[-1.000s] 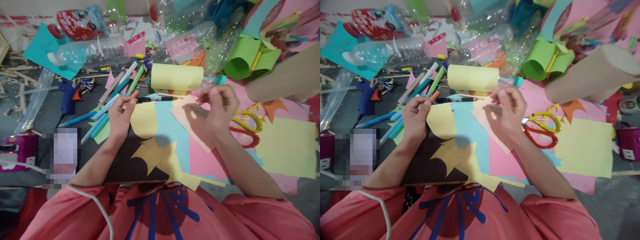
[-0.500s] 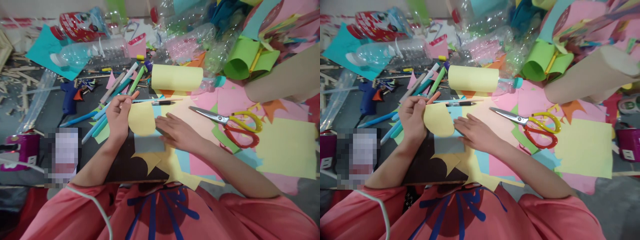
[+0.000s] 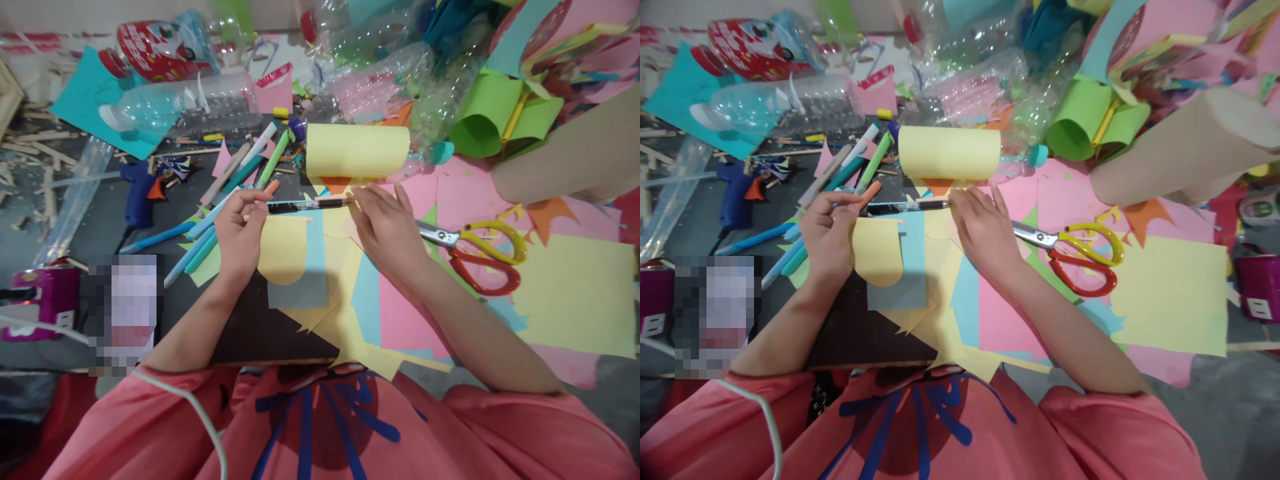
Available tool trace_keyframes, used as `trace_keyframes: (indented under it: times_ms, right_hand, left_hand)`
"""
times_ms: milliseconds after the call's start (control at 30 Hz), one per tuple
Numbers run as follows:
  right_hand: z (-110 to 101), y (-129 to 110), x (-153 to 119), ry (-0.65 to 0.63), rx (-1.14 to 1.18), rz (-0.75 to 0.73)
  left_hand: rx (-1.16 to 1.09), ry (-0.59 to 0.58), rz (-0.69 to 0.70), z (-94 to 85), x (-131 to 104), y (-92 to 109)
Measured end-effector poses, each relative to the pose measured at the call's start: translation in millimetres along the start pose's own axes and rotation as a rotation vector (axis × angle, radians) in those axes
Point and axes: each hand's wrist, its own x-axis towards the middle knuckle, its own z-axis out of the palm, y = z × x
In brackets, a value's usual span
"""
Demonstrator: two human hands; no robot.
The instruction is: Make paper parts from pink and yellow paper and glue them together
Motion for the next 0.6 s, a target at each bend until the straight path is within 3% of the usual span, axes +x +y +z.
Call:
trace_keyframes:
  times_ms: [100, 233, 400, 500, 600]
  right_hand:
    - [4.6, 2.9, 0.2, -0.001, -0.014, -0.023]
    - [8.6, 6.7, 2.5, -0.002, -0.012, -0.013]
    - [10.3, 4.2, 3.5, 0.032, -0.03, -0.015]
    - [9.7, 2.3, 2.8, 0.01, -0.009, -0.022]
    - [9.1, 2.5, 2.8, -0.003, -0.004, -0.012]
  left_hand:
    - [0.117, -0.06, 0.065, 1.3, -2.4, -0.4]
    - [0.379, -0.254, 0.28, 4.0, -4.6, -2.9]
    - [0.563, -0.328, 0.532, 5.7, -7.7, -6.0]
    - [0.628, -0.421, 0.568, 6.1, -10.6, -6.7]
    - [0.684, -0.431, 0.502, 5.9, -11.3, -8.1]
